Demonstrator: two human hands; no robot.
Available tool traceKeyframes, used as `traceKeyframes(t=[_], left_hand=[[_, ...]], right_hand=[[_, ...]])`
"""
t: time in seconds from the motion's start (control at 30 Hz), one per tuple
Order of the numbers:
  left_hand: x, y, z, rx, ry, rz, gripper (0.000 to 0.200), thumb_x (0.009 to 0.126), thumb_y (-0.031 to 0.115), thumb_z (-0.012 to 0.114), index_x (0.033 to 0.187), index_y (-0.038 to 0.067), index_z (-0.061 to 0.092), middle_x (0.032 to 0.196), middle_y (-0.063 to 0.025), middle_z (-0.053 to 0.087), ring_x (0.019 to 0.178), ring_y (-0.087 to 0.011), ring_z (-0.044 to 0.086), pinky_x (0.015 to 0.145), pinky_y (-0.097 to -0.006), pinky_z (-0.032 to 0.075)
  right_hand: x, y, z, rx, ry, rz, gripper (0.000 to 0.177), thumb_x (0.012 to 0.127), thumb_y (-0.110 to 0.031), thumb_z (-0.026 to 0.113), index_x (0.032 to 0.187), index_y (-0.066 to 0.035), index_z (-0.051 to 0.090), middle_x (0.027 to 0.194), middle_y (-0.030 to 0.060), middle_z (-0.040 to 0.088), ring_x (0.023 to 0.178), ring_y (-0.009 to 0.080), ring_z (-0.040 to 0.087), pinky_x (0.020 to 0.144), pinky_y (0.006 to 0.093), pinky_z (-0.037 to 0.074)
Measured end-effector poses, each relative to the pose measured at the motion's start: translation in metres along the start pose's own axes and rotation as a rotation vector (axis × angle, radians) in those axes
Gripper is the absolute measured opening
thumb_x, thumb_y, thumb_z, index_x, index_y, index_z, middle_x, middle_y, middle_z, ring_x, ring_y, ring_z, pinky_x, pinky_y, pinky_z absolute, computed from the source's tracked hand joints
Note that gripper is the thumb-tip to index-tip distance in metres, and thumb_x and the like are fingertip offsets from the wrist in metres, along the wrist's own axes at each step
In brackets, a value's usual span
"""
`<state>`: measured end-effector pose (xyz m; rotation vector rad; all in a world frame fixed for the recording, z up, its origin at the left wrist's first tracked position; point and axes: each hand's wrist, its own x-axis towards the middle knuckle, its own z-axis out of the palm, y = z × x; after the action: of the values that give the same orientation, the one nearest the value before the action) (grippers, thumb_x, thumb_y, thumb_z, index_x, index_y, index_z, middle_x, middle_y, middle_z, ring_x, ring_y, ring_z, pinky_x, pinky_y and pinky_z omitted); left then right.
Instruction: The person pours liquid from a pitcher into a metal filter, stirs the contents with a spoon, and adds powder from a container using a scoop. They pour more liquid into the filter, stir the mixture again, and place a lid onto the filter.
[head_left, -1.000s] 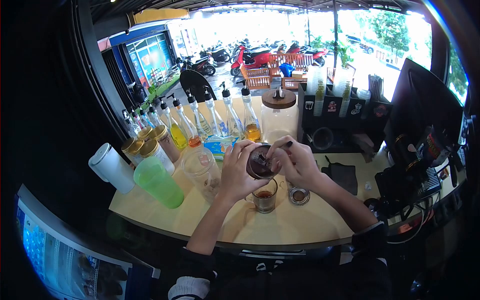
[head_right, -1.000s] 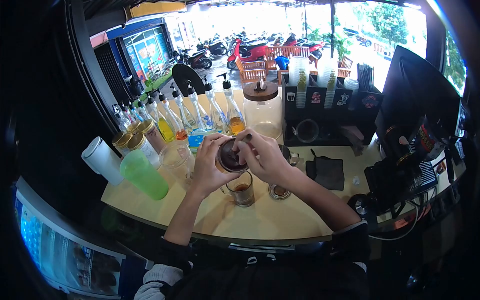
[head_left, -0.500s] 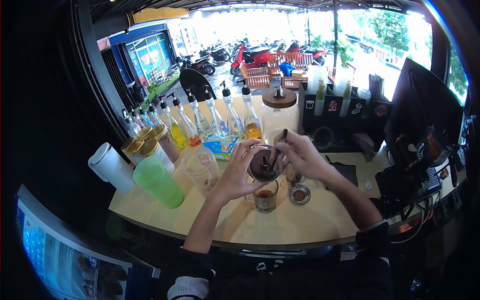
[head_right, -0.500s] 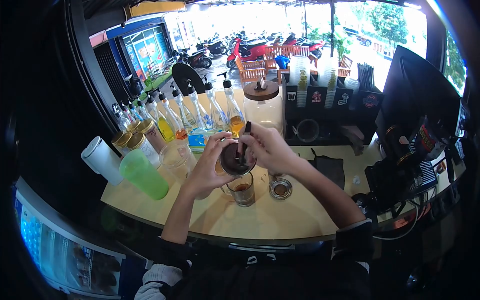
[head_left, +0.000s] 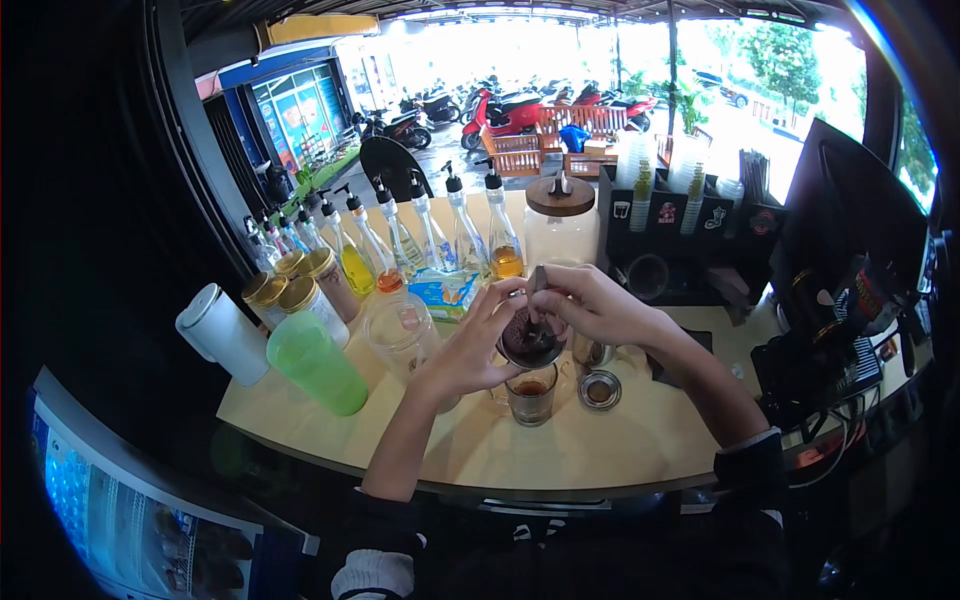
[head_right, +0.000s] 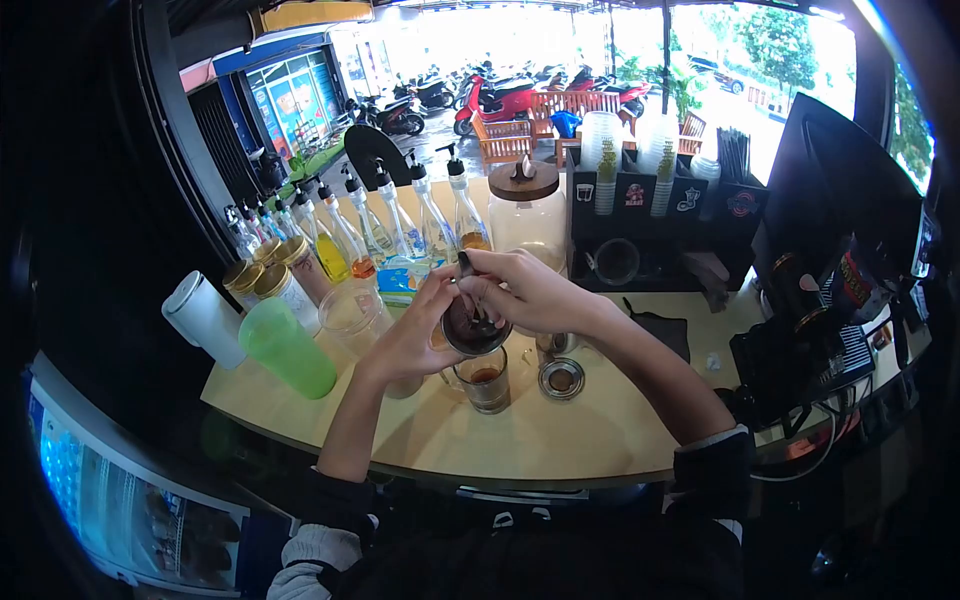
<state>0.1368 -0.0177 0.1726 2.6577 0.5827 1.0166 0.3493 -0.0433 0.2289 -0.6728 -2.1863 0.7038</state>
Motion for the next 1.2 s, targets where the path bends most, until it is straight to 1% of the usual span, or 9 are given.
traceKeyframes(t=[0.1, 0.2, 0.3, 0.43, 0.5, 0.73, 0.83, 0.97, 1.2], left_hand=[[0.001, 0.003, -0.002, -0.019, -0.005, -0.003, 0.076, 0.063, 0.016, 0.080, 0.127, 0.005, 0.043, 0.135, -0.0131, 0.035, 0.128, -0.0347, 0.035, 0.107, -0.0434, 0.033], [-0.001, 0.003, -0.001, -0.014, -0.002, -0.005, 0.076, 0.062, 0.016, 0.080, 0.127, 0.004, 0.043, 0.135, -0.0133, 0.035, 0.128, -0.0351, 0.035, 0.108, -0.0429, 0.034], [-0.001, 0.000, 0.005, 0.002, 0.020, 0.019, 0.076, 0.062, 0.015, 0.080, 0.128, 0.005, 0.043, 0.135, -0.0133, 0.035, 0.129, -0.0352, 0.034, 0.108, -0.0427, 0.034], [0.001, 0.006, 0.000, -0.046, -0.013, -0.007, 0.077, 0.061, 0.014, 0.080, 0.128, 0.006, 0.043, 0.136, -0.0126, 0.035, 0.129, -0.0350, 0.034, 0.108, -0.0431, 0.033], [0.001, 0.004, 0.003, -0.027, -0.004, -0.011, 0.076, 0.061, 0.015, 0.081, 0.127, 0.006, 0.044, 0.136, -0.0125, 0.035, 0.129, -0.0347, 0.035, 0.108, -0.0434, 0.033], [0.000, 0.007, 0.002, -0.007, 0.040, -0.103, 0.078, 0.059, 0.026, 0.084, 0.125, 0.007, 0.047, 0.133, -0.0116, 0.040, 0.124, -0.0341, 0.041, 0.106, -0.0431, 0.034], [-0.001, 0.004, 0.003, 0.038, 0.062, -0.119, 0.079, 0.055, 0.022, 0.087, 0.122, 0.006, 0.049, 0.131, -0.0125, 0.043, 0.125, -0.0314, 0.042, 0.106, -0.0401, 0.036], [-0.002, 0.004, 0.001, 0.077, 0.059, -0.119, 0.079, 0.053, 0.024, 0.087, 0.120, 0.006, 0.050, 0.124, -0.0116, 0.049, 0.122, -0.0302, 0.045, 0.104, -0.0405, 0.037], [-0.006, 0.001, 0.002, 0.063, 0.150, -0.220, 0.075, 0.050, 0.028, 0.090, 0.114, 0.005, 0.057, 0.113, -0.0095, 0.056, 0.109, -0.0262, 0.055, 0.098, -0.0374, 0.042]], right_hand=[[0.000, 0.002, -0.005, 0.031, 0.064, 0.072, 0.014, 0.098, -0.010, 0.045, 0.092, 0.001, 0.052, 0.077, 0.0049, 0.059, 0.060, 0.0089, 0.057, 0.056, 0.0245, 0.049], [0.000, -0.003, 0.000, 0.022, -0.024, 0.064, 0.016, 0.098, -0.013, 0.047, 0.092, 0.001, 0.050, 0.065, 0.0077, 0.057, 0.056, 0.0128, 0.059, 0.053, 0.0279, 0.049], [-0.002, 0.004, 0.007, 0.024, -0.005, 0.008, 0.016, 0.098, -0.013, 0.046, 0.093, 0.001, 0.051, 0.064, 0.0064, 0.057, 0.055, 0.0115, 0.059, 0.051, 0.0269, 0.048], [-0.004, 0.005, 0.000, 0.113, 0.095, 0.168, 0.016, 0.099, -0.010, 0.043, 0.094, 0.002, 0.052, 0.077, 0.0041, 0.060, 0.059, 0.0074, 0.056, 0.054, 0.0227, 0.047], [-0.008, 0.011, 0.008, 0.156, 0.079, 0.142, 0.016, 0.099, -0.014, 0.045, 0.096, 0.001, 0.051, 0.072, 0.0024, 0.059, 0.054, 0.0068, 0.056, 0.050, 0.0223, 0.047], [-0.020, 0.025, 0.013, 0.541, 0.383, 0.084, 0.018, 0.101, -0.017, 0.040, 0.102, 0.000, 0.047, 0.091, 0.0133, 0.062, 0.063, 0.0144, 0.062, 0.054, 0.0276, 0.056], [-0.029, 0.029, 0.005, 0.687, 0.512, 0.076, 0.016, 0.100, -0.017, 0.041, 0.101, -0.002, 0.045, 0.090, 0.0153, 0.062, 0.062, 0.0161, 0.062, 0.051, 0.0292, 0.055], [-0.045, 0.020, -0.002, 0.702, 0.694, 0.002, 0.014, 0.098, -0.018, 0.040, 0.100, -0.005, 0.044, 0.086, 0.0182, 0.060, 0.055, 0.0187, 0.058, 0.043, 0.0297, 0.052], [-0.112, 0.044, -0.007, 0.667, 0.788, 0.056, 0.014, 0.100, -0.017, 0.039, 0.096, -0.004, 0.044, 0.086, 0.0163, 0.058, 0.058, 0.0168, 0.055, 0.047, 0.0277, 0.049]])
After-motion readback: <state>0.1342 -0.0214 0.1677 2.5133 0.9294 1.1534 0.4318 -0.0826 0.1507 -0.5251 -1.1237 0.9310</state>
